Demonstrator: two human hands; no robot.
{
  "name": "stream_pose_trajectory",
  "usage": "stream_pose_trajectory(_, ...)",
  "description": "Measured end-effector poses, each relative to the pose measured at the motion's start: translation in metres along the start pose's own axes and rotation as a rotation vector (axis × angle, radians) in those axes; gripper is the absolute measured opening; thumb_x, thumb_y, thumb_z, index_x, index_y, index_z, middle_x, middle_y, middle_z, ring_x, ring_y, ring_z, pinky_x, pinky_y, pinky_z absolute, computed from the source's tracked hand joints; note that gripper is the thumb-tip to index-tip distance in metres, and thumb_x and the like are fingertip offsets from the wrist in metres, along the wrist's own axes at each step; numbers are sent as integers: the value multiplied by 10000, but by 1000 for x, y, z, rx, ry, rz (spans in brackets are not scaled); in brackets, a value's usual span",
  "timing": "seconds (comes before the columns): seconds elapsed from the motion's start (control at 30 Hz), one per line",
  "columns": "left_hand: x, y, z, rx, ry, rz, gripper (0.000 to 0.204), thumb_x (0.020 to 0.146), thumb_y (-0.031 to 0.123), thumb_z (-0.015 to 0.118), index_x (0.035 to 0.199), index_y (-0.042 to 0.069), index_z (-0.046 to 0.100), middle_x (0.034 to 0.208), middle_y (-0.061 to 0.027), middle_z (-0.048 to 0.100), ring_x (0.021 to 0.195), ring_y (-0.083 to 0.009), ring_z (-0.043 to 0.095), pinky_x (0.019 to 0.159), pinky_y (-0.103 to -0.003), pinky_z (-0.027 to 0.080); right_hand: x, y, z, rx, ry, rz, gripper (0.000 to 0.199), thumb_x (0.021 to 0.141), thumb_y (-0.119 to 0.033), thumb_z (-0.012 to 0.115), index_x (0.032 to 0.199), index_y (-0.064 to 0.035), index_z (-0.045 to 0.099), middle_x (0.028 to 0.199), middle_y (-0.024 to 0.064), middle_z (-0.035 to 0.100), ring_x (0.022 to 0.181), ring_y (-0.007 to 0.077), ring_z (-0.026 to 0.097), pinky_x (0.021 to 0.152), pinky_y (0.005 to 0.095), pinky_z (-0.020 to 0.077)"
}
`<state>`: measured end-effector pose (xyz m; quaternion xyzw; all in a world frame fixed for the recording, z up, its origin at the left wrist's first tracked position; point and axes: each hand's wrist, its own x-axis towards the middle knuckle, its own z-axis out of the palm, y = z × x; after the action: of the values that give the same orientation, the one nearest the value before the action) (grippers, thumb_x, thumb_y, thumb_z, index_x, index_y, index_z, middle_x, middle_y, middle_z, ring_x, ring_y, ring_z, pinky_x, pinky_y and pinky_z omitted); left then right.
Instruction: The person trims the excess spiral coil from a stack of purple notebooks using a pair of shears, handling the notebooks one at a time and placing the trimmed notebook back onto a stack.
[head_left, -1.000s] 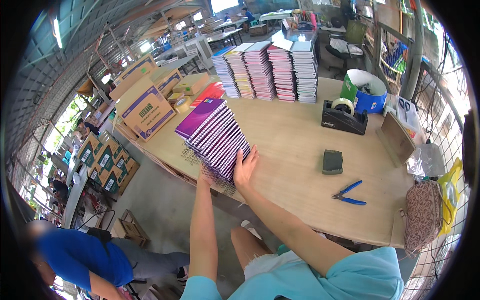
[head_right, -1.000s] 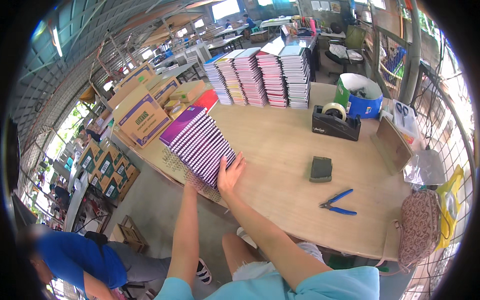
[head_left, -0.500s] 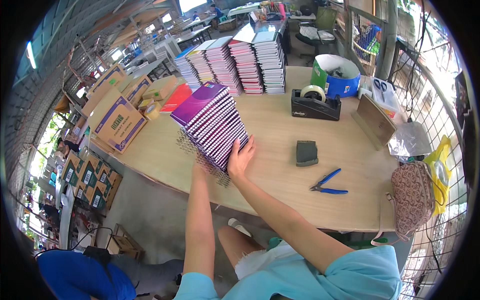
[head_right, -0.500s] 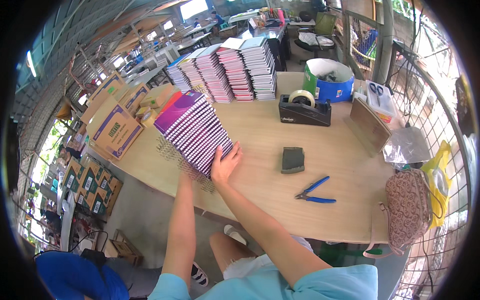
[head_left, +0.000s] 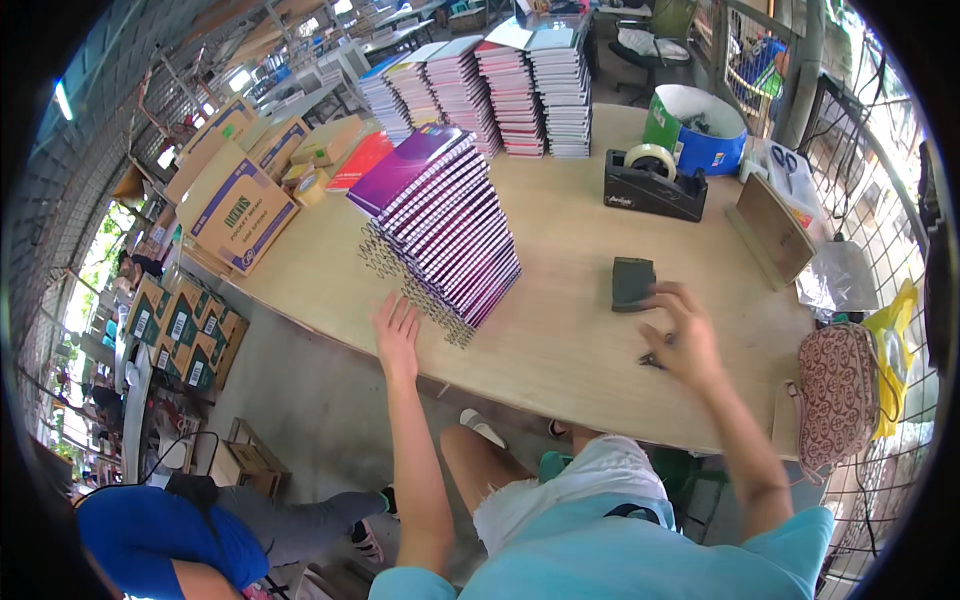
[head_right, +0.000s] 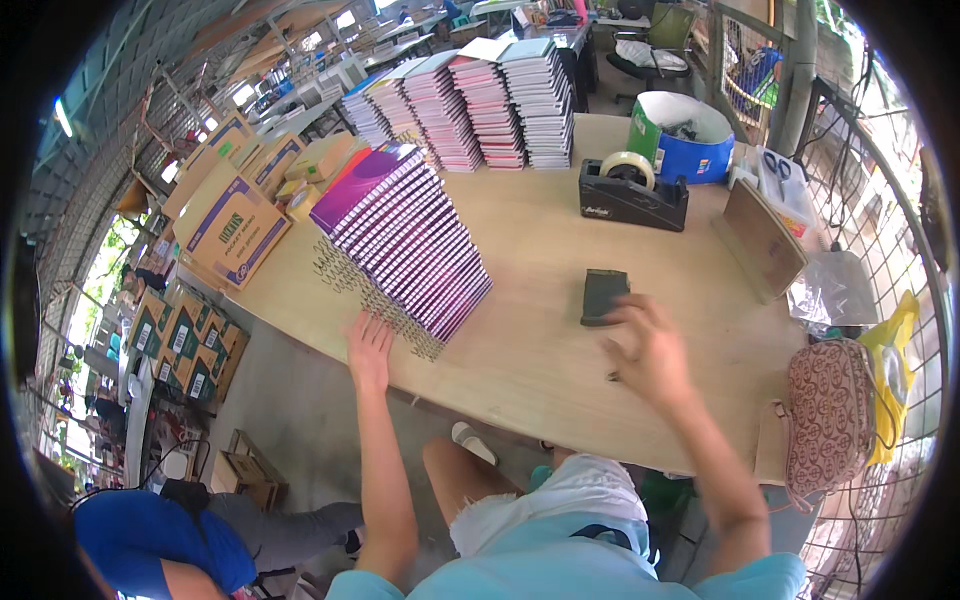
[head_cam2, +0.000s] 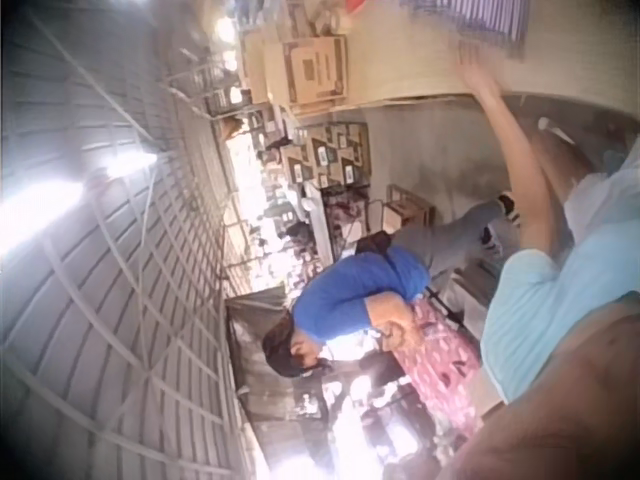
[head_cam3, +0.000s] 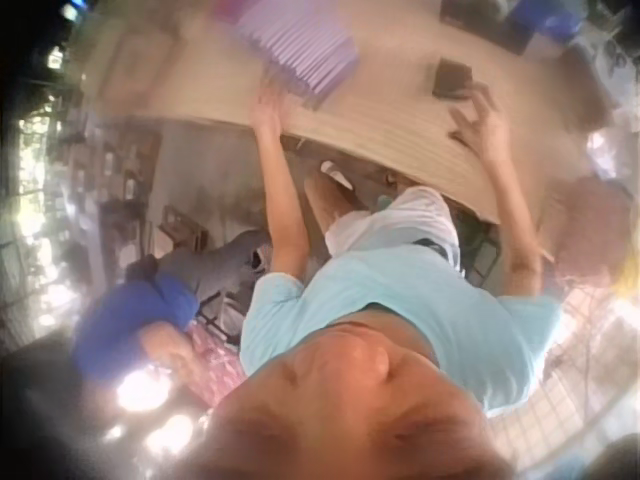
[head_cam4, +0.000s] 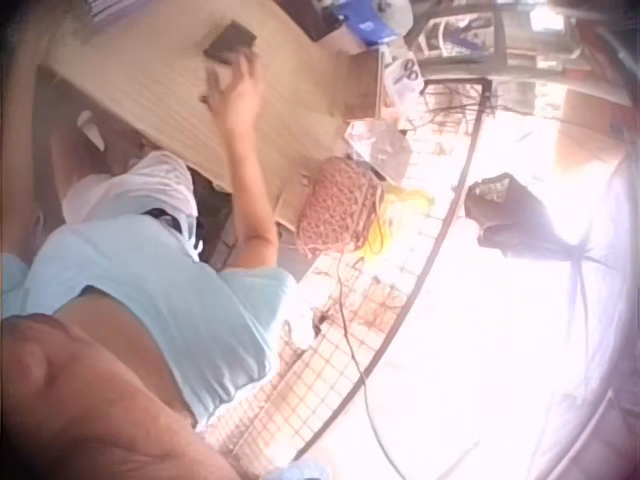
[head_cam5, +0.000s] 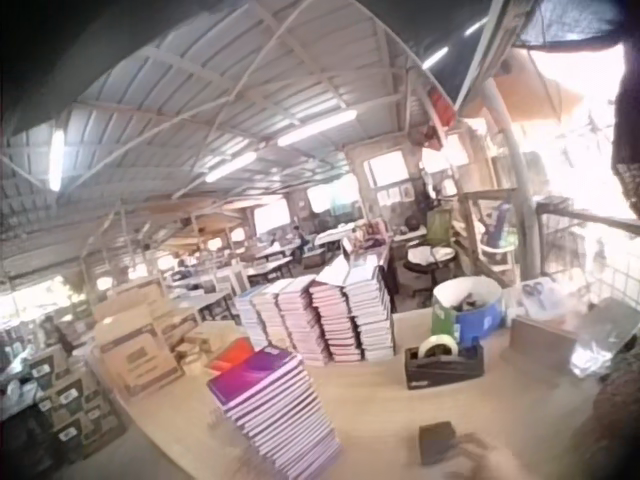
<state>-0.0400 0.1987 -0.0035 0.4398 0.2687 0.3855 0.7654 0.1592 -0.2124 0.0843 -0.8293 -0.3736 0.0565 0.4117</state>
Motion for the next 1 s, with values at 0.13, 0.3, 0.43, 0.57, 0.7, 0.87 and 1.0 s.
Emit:
stream_pose_trajectory(0.13,-65,-20,-9,52,152,262,590,1012,431,486,1450,46,400,1470,-201,453,1366,-332,433,1158,-440,305,-46,62,-27,-467,-63,-215,692,756,-264,802,1362,-83,522,1387,146,485,1356,461,354,1123,541,345)
stream_pose_trajectory(0.3,-94,-29,32,669,-11,464,629,865,214,738,1394,39,446,1328,-196,575,1241,-297,542,1081,-419,400,-49,62,-9,-379,38,-208,595,747,-311,807,1224,-71,543,1246,147,532,1182,433,503,991,536,433)
stream_pose_trajectory(0.43,-85,-35,35,1134,77,513,655,746,204,854,1295,24,546,1186,-177,656,1102,-272,618,970,-408,481,-6,-24,60,-357,-105,-367,476,815,-302,757,1171,-69,545,1123,160,578,1020,369,603,817,448,511)
stream_pose_trajectory(0.57,-82,-35,46,1237,156,379,519,736,200,856,1169,20,634,1088,-150,692,1060,-254,633,919,-397,503,40,-45,147,-489,-291,-209,462,897,-454,642,1141,-67,580,1138,149,615,1064,321,592,838,470,499)
stream_pose_trajectory(0.7,-79,-43,48,1117,156,477,396,758,136,829,1098,18,664,1004,-127,722,953,-227,674,859,-362,522,60,-58,175,-576,-190,-338,462,892,-457,649,1135,-68,591,1140,135,617,1121,297,564,886,524,466)
stream_pose_trajectory(0.87,-74,-52,38,1059,147,568,386,743,146,836,1087,71,678,923,-110,722,853,-268,668,787,-385,532,62,-64,193,-564,-132,-323,486,874,-474,668,1138,-71,601,1160,133,604,1144,310,545,926,572,430)
stream_pose_trajectory(1.0,-77,-52,42,1075,148,565,321,774,97,805,1059,41,667,946,-102,737,879,-220,687,807,-355,531,56,-56,195,-571,-99,-272,489,874,-471,669,1154,-77,599,1178,134,597,1146,320,543,933,583,427)
